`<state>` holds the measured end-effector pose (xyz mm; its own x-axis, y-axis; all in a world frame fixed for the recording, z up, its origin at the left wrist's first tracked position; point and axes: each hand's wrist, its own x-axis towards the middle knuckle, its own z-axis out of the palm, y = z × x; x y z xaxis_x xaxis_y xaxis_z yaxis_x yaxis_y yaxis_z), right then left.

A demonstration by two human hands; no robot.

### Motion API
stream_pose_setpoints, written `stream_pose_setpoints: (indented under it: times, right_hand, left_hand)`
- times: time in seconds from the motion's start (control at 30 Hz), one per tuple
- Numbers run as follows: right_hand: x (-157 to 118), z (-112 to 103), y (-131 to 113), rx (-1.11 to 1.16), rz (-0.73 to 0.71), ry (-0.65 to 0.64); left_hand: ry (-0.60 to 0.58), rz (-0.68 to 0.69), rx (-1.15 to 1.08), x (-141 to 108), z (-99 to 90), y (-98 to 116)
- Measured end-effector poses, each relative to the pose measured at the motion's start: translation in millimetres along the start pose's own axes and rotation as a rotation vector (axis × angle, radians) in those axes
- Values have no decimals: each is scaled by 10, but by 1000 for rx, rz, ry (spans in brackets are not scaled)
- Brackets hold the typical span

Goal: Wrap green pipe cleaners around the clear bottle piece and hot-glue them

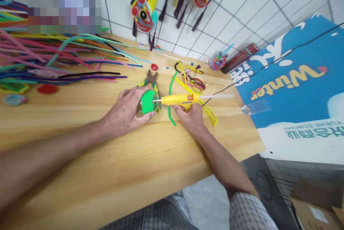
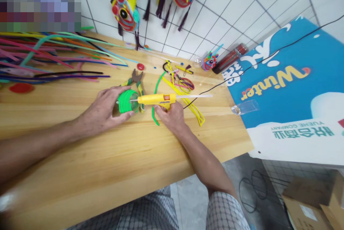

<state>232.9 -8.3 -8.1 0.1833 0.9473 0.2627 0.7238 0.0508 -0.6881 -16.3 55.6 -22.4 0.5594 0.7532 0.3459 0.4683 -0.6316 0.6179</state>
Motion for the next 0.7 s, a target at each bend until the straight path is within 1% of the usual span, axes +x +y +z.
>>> stream_pose_setpoints:
  times: [0.13, 0.3, 0.5, 0.7]
  right_hand:
    - [0, 16, 8, -2, -21, 10]
    - [-4, 25, 14, -28, -9, -3]
    - [0, 9, -11, -42, -15, 17]
    - [-1, 12, 13, -10, -20, 22]
  left_hand:
    - [2, 12, 4, -2, 0, -7]
    - [1, 23, -4, -4, -4, -11]
    - [0, 25, 9, -7, 0, -11]
    - [5, 31, 8, -7, 5, -21]
